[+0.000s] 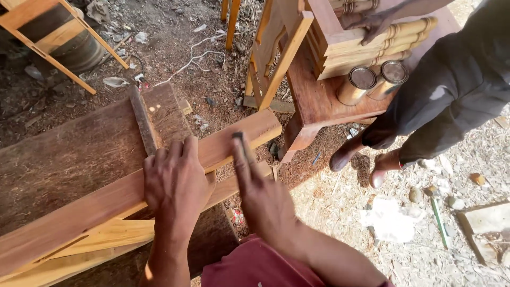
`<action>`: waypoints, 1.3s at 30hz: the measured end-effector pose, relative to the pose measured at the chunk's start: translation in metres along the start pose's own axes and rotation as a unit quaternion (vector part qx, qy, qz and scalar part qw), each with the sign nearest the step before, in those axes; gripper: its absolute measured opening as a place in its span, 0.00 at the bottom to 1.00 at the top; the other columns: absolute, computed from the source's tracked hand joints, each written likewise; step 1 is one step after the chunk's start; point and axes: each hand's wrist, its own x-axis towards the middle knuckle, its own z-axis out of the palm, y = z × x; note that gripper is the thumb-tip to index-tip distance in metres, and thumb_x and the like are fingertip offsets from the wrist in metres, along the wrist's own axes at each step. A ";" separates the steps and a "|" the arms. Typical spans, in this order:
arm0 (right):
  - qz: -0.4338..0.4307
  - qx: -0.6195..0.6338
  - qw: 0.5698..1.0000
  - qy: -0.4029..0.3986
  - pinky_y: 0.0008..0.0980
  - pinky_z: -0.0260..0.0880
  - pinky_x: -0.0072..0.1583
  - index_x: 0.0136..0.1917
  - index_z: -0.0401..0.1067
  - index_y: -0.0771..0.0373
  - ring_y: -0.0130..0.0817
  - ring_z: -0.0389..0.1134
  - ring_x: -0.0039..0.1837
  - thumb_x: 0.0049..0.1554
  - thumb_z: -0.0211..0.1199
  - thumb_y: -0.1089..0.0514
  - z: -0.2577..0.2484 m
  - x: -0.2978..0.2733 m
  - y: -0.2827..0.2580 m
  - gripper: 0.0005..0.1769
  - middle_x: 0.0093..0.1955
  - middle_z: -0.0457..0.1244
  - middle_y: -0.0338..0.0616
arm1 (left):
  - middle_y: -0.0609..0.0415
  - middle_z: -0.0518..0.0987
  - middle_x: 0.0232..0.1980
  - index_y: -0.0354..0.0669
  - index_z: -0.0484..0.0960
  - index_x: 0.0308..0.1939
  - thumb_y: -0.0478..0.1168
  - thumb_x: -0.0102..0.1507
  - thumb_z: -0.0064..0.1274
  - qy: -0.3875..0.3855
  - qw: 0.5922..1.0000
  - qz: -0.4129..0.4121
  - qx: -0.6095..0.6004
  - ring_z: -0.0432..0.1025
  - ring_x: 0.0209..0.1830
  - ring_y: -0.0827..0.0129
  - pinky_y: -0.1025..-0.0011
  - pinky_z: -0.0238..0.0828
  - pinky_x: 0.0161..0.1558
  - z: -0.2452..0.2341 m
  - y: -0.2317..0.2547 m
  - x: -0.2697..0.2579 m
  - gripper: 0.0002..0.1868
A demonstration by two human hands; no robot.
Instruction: The person sands the edges and surfaces of a wooden chair backrest using a sanding block. They smooth the frame and the central decorative piece, then flip the chair backrest over to sand the other side.
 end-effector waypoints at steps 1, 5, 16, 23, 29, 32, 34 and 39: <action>0.004 0.002 1.000 -0.005 0.25 0.62 0.21 0.83 0.26 0.49 0.25 0.56 0.22 0.50 0.44 0.83 -0.006 0.009 0.016 0.57 0.88 0.32 0.44 | 0.49 0.80 0.53 0.51 0.76 0.51 0.56 0.47 0.69 -0.006 1.000 0.003 0.000 0.76 0.51 0.52 0.55 0.67 0.52 0.001 -0.001 0.002 0.33; 0.074 0.032 0.994 0.077 0.31 0.56 0.20 0.81 0.37 0.65 0.36 0.59 0.21 0.41 0.50 0.80 -0.025 0.037 0.083 0.57 0.83 0.44 0.62 | 0.49 0.81 0.57 0.49 0.74 0.61 0.61 0.48 0.68 -0.039 0.999 0.002 0.021 0.76 0.53 0.54 0.56 0.68 0.54 -0.001 -0.001 -0.003 0.42; 0.109 0.531 0.798 0.265 0.26 0.66 0.31 0.81 0.47 0.69 0.25 0.60 0.29 0.40 0.36 0.84 -0.002 0.029 0.185 0.54 0.79 0.48 0.70 | 0.29 0.74 0.67 0.35 0.72 0.70 0.58 0.52 0.68 0.095 0.995 0.023 -0.013 0.68 0.67 0.32 0.35 0.56 0.69 0.007 0.138 0.028 0.48; 0.094 0.383 0.868 0.300 0.33 0.64 0.33 0.83 0.51 0.57 0.43 0.67 0.33 0.39 0.39 0.83 -0.056 0.019 0.118 0.59 0.51 0.60 0.59 | 0.35 0.62 0.74 0.55 0.63 0.77 0.50 0.60 0.61 -0.053 0.952 0.241 -0.178 0.65 0.69 0.34 0.31 0.57 0.64 -0.010 0.086 0.055 0.41; -0.024 0.150 0.961 0.232 0.37 0.67 0.31 0.84 0.46 0.54 0.44 0.66 0.27 0.39 0.45 0.84 -0.011 0.005 0.047 0.61 0.61 0.67 0.65 | 0.36 0.79 0.56 0.42 0.65 0.71 0.66 0.63 0.52 -0.124 0.980 0.123 -0.092 0.77 0.56 0.40 0.35 0.71 0.56 -0.011 -0.017 0.015 0.42; -0.047 0.081 0.971 0.222 0.30 0.65 0.26 0.82 0.47 0.58 0.33 0.66 0.25 0.41 0.47 0.82 0.039 0.000 0.005 0.57 0.62 0.67 0.67 | 0.39 0.82 0.52 0.39 0.75 0.62 0.75 0.57 0.55 -0.123 0.989 0.033 -0.074 0.79 0.53 0.45 0.44 0.73 0.55 -0.014 -0.051 0.003 0.46; -0.049 0.070 0.972 0.217 0.27 0.65 0.25 0.81 0.50 0.60 0.30 0.67 0.25 0.44 0.48 0.82 0.065 0.007 -0.002 0.52 0.58 0.69 0.67 | 0.43 0.83 0.51 0.41 0.78 0.59 0.77 0.52 0.60 -0.113 0.991 -0.014 -0.069 0.79 0.52 0.48 0.49 0.72 0.55 -0.009 -0.059 -0.001 0.49; -0.094 0.089 0.960 0.249 0.33 0.70 0.30 0.83 0.44 0.59 0.37 0.69 0.28 0.46 0.49 0.82 0.007 0.055 0.028 0.54 0.65 0.66 0.70 | 0.45 0.84 0.45 0.43 0.83 0.48 0.74 0.46 0.64 -0.043 0.997 -0.034 -0.062 0.79 0.47 0.48 0.51 0.70 0.52 0.001 -0.060 -0.001 0.42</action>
